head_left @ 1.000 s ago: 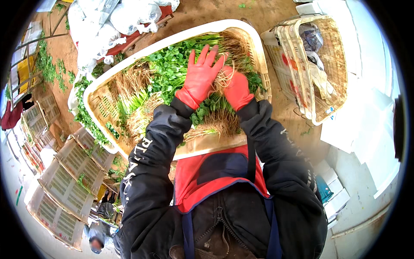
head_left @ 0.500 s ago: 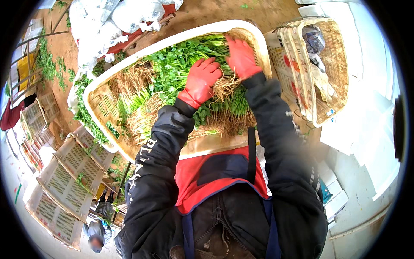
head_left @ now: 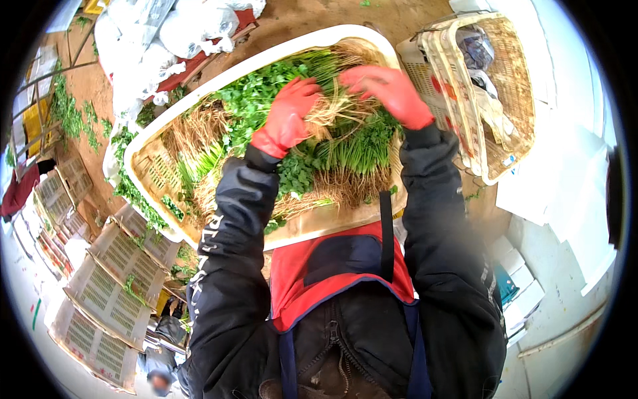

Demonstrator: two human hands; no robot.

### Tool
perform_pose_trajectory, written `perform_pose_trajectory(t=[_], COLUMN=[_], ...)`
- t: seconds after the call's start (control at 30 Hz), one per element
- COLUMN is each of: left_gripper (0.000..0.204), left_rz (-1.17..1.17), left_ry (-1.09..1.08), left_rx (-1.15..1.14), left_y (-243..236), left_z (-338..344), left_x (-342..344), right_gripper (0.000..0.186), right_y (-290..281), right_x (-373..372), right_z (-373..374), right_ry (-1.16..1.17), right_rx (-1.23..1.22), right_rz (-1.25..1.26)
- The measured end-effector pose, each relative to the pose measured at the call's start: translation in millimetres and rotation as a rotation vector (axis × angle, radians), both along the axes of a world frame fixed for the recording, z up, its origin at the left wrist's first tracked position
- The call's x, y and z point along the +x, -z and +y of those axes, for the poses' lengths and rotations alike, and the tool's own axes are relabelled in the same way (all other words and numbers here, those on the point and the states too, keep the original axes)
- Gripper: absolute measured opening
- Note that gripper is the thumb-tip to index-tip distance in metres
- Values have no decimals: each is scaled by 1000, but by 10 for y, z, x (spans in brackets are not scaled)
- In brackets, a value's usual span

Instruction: The person takes bundles of cilantro from a large bin, aligns them, and wraps them in newspaper before placing them on a stack.

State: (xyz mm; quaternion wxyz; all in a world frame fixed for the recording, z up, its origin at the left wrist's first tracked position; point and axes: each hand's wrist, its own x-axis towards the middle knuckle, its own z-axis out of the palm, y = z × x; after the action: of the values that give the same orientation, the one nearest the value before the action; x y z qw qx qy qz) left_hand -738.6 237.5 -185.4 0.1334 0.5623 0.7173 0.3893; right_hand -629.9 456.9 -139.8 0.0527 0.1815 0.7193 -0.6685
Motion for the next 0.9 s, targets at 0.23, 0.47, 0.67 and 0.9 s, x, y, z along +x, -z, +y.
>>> perform_pose_trajectory(t=[0.23,0.47,0.67,0.9], left_gripper=[27,36,34,30], left_rz=[-1,62,171,46], left_ry=[22,-19,-90,-109], left_rx=[28,-93,-192,45], left_y=[-70,-132,-206,-62], left_z=[-50,-10,118,-114], left_x=[-3,133,280,159], right_gripper=[35,15,20,31], right_y=[44,277,117,-495], right_x=[449,310,325,402], right_z=[-402,-675,-993,-723], right_ry=[105,-83,231,407], right_rx=[519,775,151,-133], right_rz=[142,-109,-19,-117])
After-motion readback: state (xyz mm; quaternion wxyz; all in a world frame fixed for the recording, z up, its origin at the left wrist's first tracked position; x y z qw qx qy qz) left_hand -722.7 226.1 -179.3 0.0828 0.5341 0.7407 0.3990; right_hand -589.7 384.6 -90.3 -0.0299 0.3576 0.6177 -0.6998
